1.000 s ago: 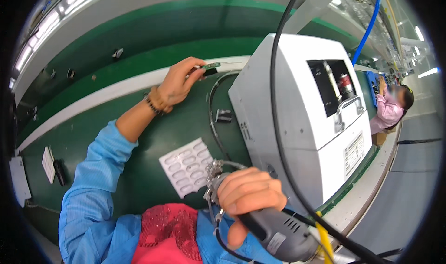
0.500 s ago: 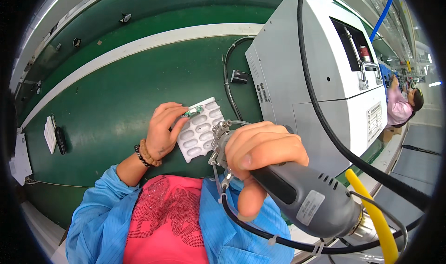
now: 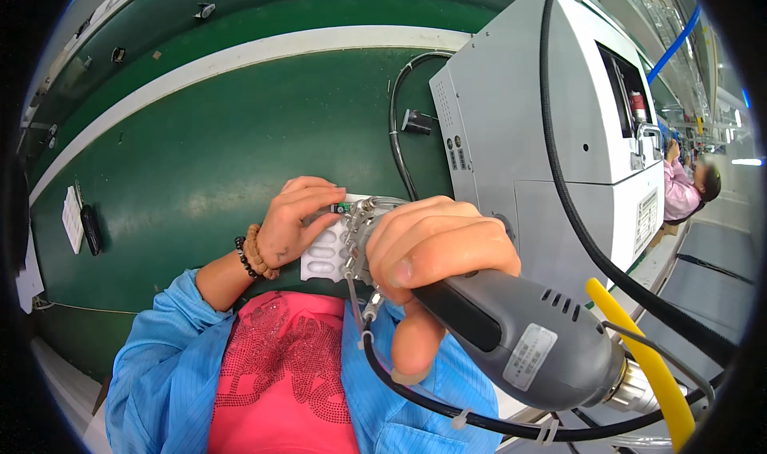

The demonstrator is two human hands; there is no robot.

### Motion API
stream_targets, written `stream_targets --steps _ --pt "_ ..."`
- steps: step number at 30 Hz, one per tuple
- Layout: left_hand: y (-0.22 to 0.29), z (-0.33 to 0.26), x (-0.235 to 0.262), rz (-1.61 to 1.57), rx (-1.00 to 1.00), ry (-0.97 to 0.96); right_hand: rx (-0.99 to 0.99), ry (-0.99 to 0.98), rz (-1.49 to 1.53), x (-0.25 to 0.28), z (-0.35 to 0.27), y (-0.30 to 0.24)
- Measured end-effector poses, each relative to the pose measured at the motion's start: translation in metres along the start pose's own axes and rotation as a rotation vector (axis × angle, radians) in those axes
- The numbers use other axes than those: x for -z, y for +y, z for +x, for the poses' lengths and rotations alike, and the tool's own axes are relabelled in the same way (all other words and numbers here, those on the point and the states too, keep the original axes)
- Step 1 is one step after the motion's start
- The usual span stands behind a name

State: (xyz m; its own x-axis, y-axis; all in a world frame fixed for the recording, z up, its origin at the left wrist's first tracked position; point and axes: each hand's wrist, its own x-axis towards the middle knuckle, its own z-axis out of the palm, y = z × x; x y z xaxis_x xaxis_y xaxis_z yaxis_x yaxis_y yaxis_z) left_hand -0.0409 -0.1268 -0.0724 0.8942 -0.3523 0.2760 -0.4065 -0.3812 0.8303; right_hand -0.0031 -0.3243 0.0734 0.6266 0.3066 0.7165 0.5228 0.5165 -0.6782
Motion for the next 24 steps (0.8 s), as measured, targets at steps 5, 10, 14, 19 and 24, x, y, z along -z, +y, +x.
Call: stream_targets --steps 5,10,14,19,24 --pt "-0.002 0.0 -0.002 -0.02 0.018 0.024 -0.05 0.055 0.033 -0.01 0.003 0.014" --pt "-0.005 -0.003 -0.004 -0.036 0.013 0.048 -0.073 0.049 0.011 -0.011 0.002 0.02" --pt "-0.007 -0.004 -0.003 -0.036 -0.003 0.064 -0.077 -0.032 -0.056 -0.007 0.002 0.021" --pt "-0.007 -0.003 -0.003 -0.044 -0.003 0.061 -0.093 -0.043 -0.062 -0.007 0.002 0.02" --pt "-0.007 -0.004 -0.003 -0.038 -0.003 0.061 -0.133 -0.08 -0.054 -0.005 0.002 0.021"
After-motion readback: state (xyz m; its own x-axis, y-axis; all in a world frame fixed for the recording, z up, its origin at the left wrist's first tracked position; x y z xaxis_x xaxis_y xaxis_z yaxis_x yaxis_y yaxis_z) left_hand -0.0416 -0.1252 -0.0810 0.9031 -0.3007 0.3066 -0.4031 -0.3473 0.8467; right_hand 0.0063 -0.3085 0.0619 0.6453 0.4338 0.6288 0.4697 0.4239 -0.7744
